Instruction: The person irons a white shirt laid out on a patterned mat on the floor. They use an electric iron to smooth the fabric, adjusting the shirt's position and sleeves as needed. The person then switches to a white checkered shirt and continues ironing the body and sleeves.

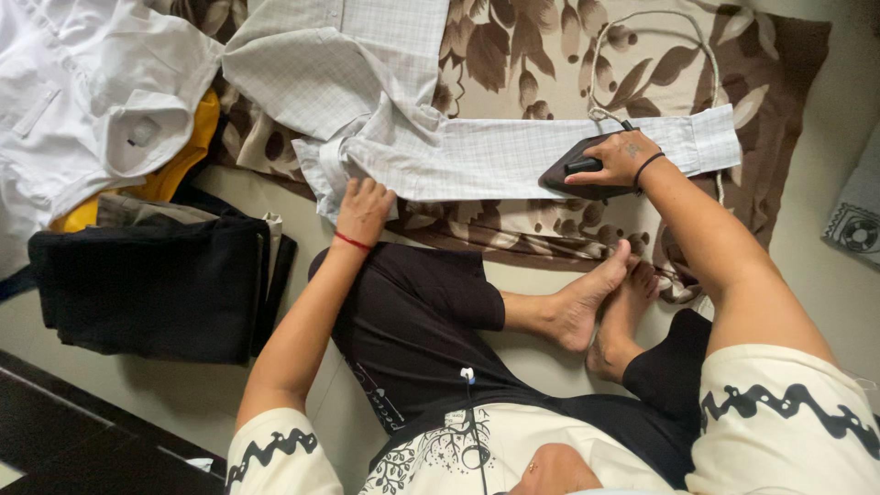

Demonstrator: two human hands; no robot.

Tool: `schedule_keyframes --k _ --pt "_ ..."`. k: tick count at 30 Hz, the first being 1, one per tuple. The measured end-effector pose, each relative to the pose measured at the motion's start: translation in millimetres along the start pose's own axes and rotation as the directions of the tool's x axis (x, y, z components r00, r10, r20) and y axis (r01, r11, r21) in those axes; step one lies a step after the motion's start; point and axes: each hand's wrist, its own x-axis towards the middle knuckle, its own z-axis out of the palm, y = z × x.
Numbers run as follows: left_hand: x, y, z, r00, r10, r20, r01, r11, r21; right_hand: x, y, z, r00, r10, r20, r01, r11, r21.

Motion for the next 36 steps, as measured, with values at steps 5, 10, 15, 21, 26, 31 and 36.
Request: schedule_keyframes --k 5,10,15,21,26,31,36 --pt "-13.4 -7.3 4.8 0.964 -0.157 0.216 0.121 0.977 0.174 -3.6 -4.6 -6.1 0.998 0.013 0.063 -0.011 0.999 -0.03" --pt "-9.2 35.4 40.5 0.882 -0.389 0.265 0.469 0.672 -0.573 -0.7 -8.5 -3.6 1.0 -0.023 0.021 0.023 0.999 -0.023" --pt "13.8 61.1 124.0 0.338 -0.518 0.786 0.55 -0.569 -0.611 2.3 -12.4 1.3 0.996 -0.077 -0.045 0.076 0.997 -0.015" --pt "37.2 86.1 157.3 0.103 -0.316 0.943 0.116 -0.938 -0.326 6.2 -26.7 -7.5 0.99 -0.129 -0.051 0.129 0.992 -0.007" --pt "35.0 97.6 159.1 -0.106 -0.458 0.882 0.005 -0.888 -0.461 10.1 -34.2 -7.5 0.979 -0.187 -0.077 0.187 0.982 -0.014" --pt "32.2 100.4 158.4 -0.236 -0.459 0.857 0.012 -0.883 -0.47 9.6 -38.3 -7.3 0.985 -0.173 -0.023 0.173 0.985 -0.003" --pt "38.9 93.2 150.8 -0.235 -0.45 0.862 0.029 -0.889 -0.457 11.7 -36.2 -7.3 0.972 -0.23 -0.043 0.228 0.972 -0.054"
